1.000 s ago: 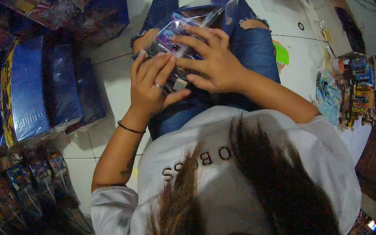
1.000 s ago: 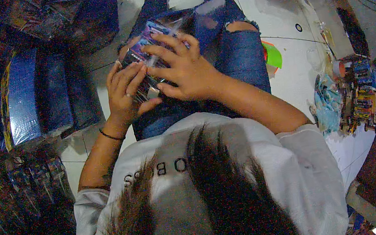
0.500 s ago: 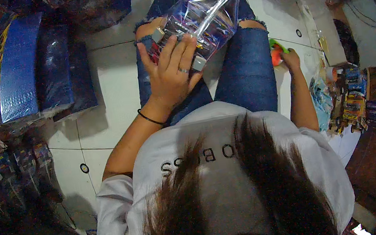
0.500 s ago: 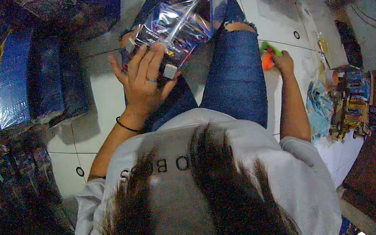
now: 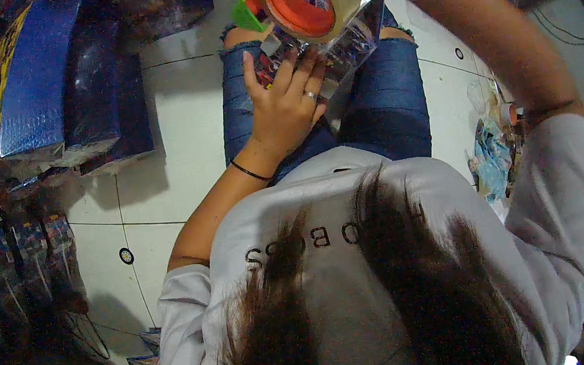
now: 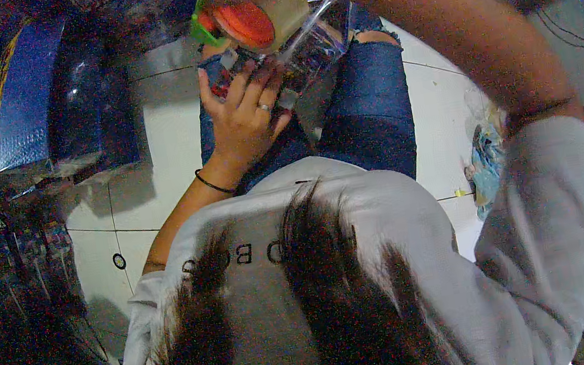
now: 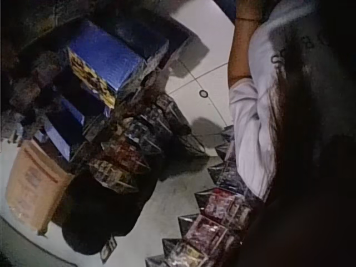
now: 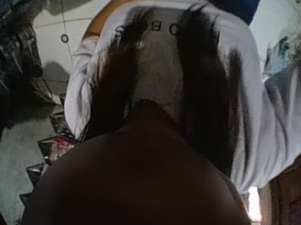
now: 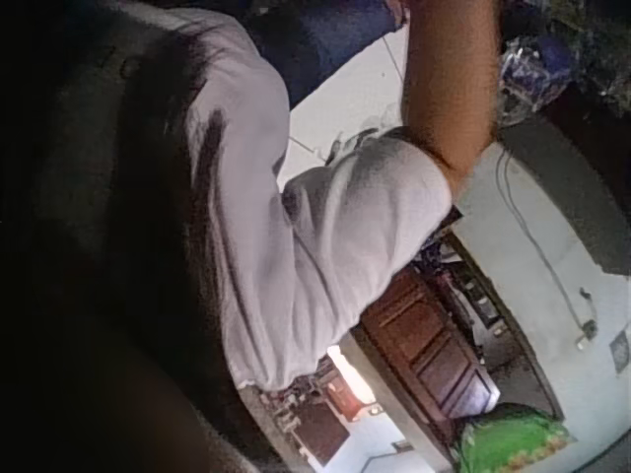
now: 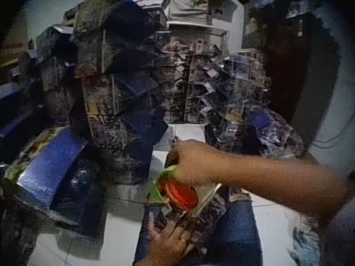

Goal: The person sits on the floor and repeatedly wraps wooden toy trucks in clear plastic bags. They use a handheld tape dispenser to seal the bags after placing the toys inside. The person handles multiple toy units one at a time, placing each wrapped toy aside.

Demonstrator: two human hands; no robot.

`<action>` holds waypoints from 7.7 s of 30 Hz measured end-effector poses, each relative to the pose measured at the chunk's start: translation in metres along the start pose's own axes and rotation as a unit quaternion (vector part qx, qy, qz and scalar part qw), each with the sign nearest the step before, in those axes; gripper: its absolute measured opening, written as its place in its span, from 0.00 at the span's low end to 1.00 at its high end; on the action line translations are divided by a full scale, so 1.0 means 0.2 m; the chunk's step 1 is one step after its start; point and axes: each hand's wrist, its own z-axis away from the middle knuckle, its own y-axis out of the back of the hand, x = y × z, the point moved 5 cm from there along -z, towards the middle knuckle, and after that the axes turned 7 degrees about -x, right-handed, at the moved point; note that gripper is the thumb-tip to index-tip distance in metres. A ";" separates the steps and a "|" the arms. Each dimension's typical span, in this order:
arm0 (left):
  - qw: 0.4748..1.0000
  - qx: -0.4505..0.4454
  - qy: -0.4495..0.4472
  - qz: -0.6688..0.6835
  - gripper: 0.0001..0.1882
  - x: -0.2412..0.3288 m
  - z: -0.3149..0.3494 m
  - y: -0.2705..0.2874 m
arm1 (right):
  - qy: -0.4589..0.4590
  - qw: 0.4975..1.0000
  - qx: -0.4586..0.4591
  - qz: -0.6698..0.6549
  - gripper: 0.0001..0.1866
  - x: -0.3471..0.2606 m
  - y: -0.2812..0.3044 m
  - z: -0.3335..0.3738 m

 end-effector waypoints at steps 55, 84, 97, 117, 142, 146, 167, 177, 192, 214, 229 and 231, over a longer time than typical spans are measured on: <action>0.872 -0.147 -0.298 -0.361 0.27 -0.18 -0.06 -0.07 | -0.513 0.742 0.426 0.065 0.46 1.84 -1.13 1.09; 0.859 0.383 0.225 0.255 0.55 -0.37 0.32 1.13 | 0.338 0.348 0.043 -0.873 0.24 0.10 -0.19 0.20; 0.764 0.486 0.356 0.232 0.42 -1.66 0.53 1.60 | 0.138 0.537 -0.149 -0.819 0.34 -1.25 -0.10 -0.99; 0.809 -0.214 0.068 0.543 0.42 -0.07 -1.46 -0.64 | -0.243 0.851 0.465 0.017 0.33 2.42 0.95 0.38; 0.407 -0.330 0.288 0.801 0.30 0.35 -0.65 -0.77 | 0.111 0.928 0.353 0.052 0.27 0.92 0.35 0.87; 0.520 -0.463 0.311 0.647 0.32 0.15 -0.28 -0.56 | 0.228 0.947 0.224 0.017 0.22 0.50 0.01 0.63; 0.928 0.070 0.293 0.217 0.14 -0.66 -0.40 0.44 | -0.101 0.850 0.312 -0.411 0.40 1.05 0.14 0.80; 0.982 0.077 0.171 0.025 0.05 -0.73 -0.46 0.61 | -0.002 0.748 0.294 -0.595 0.15 1.29 0.38 0.74; 0.958 0.132 0.105 0.230 0.05 -0.92 -0.48 0.47 | -0.081 0.789 0.249 -0.555 0.36 1.50 -0.22 0.76; 0.929 0.224 0.197 0.217 0.15 -1.11 -0.47 0.55 | 0.128 0.901 0.220 -0.350 0.68 1.06 0.08 0.66; 0.951 0.151 0.151 0.223 0.10 -1.14 -0.38 0.67 | -0.009 0.845 0.377 -0.380 0.15 1.12 0.47 0.80; 0.943 0.154 0.156 0.251 0.10 -1.15 -0.36 0.59 | -0.026 0.858 0.422 -0.292 0.16 0.96 0.74 0.74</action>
